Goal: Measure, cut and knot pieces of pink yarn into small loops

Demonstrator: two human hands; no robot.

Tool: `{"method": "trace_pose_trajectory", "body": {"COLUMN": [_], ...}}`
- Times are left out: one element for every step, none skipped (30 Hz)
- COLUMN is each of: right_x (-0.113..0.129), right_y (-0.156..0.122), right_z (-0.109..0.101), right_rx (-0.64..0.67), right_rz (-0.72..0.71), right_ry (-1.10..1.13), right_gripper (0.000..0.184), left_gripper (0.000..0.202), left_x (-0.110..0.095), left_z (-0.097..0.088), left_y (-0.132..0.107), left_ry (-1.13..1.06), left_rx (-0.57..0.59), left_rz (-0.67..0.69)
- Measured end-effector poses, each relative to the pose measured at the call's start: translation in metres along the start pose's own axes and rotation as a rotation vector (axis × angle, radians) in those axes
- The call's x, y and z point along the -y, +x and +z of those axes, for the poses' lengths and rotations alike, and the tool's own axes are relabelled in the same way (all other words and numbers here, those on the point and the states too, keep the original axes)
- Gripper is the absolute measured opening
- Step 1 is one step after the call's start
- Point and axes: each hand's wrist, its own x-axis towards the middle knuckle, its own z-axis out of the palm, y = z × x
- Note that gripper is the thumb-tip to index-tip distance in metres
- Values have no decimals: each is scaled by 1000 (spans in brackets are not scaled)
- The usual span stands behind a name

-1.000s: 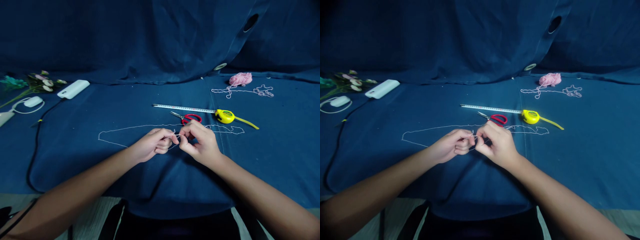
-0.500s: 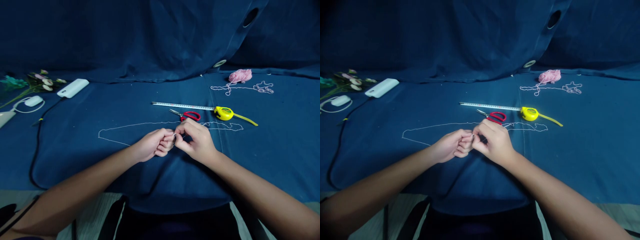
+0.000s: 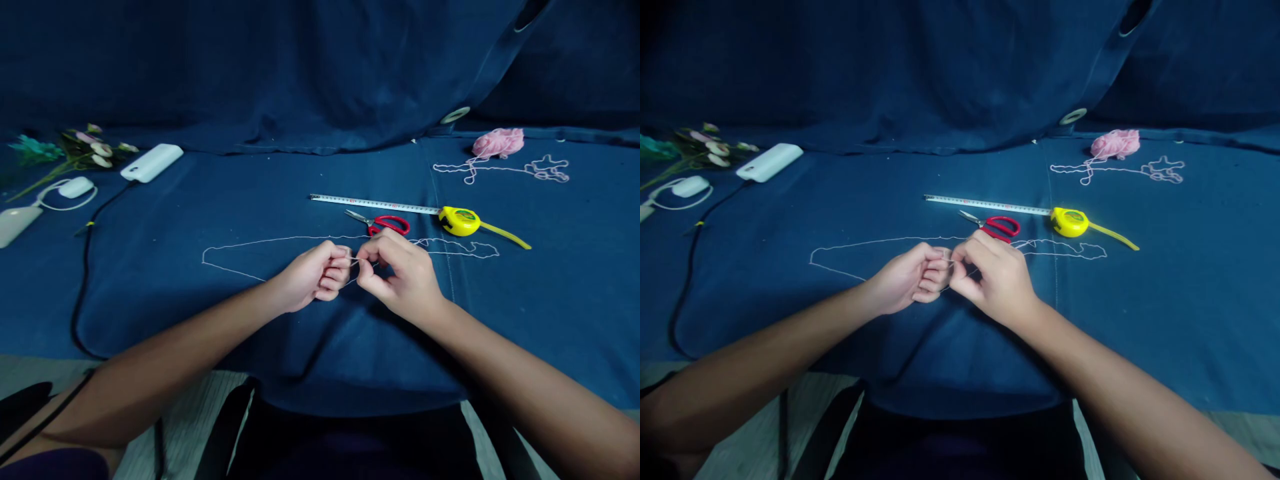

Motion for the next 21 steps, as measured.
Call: {"method": "trace_pose_trajectory", "body": {"right_x": [0,0,0,0,0,0,0,0,-1,-1,-1,-1,-2,-2,-3,-3,-3,-3,-4,-3,-3], "right_y": [0,0,0,1,1,1,1,1,1,1,2,2,2,2,2,2,2,2,2,2,2], "right_z": [0,-1,-1,-1,-1,-2,-2,-2,-2,-2,-2,-2,-2,-2,-2,-2,-2,-2,-3,-3,-3], "right_rx": [-2,-3,-2,-1,1,1,2,3,6,12,20,29,37,44,50,55,58,60,59,57,54], "right_rz": [-3,-6,-12,-20,-29,-39,-49,-56,-63,-66,-68,-71,-76,-81,-88,-95,-102,-106,-111,-116,-123], "right_ry": [-11,-20,-29,-36,-43,-52,-61,-69,-76,-82,-86,-88,-89,-89,-87,-86,-85,-86,-88,-91,-95], "right_gripper": [7,7,7,8,8,8,9,9,9,9,9,9,9,9,9,9,9,9,9,10,10], "left_gripper": [30,31,31,31,30,29,28,27,27,27,27,27,28,29,30,31,32,33,34,35,35], "left_x": [-1,-1,-1,-1,-1,-1,0,0,0,0,0,1,1,1,1,1,1,2,2,2,2], "left_z": [-1,-1,-1,-2,-2,-2,-2,-3,-3,-4,-4,-4,-4,-4,-4,-3,-2,-1,0,1,2], "left_y": [0,1,1,0,0,0,0,0,0,0,0,0,0,1,1,0,0,0,0,-1,-1], "left_ry": [-5,-4,1,5,7,5,1,-7,-17,-30,-42,-53,-62,-67,-67,-63,-55,-45,-33,-19,-2], "left_rx": [-8,-21,-33,-43,-50,-52,-52,-52,-51,-49,-47,-45,-42,-41,-42,-46,-52,-59,-67,-77,-88], "left_rz": [16,35,50,58,59,55,50,47,50,58,70,83,94,104,110,114,117,118,118,118,115]}}
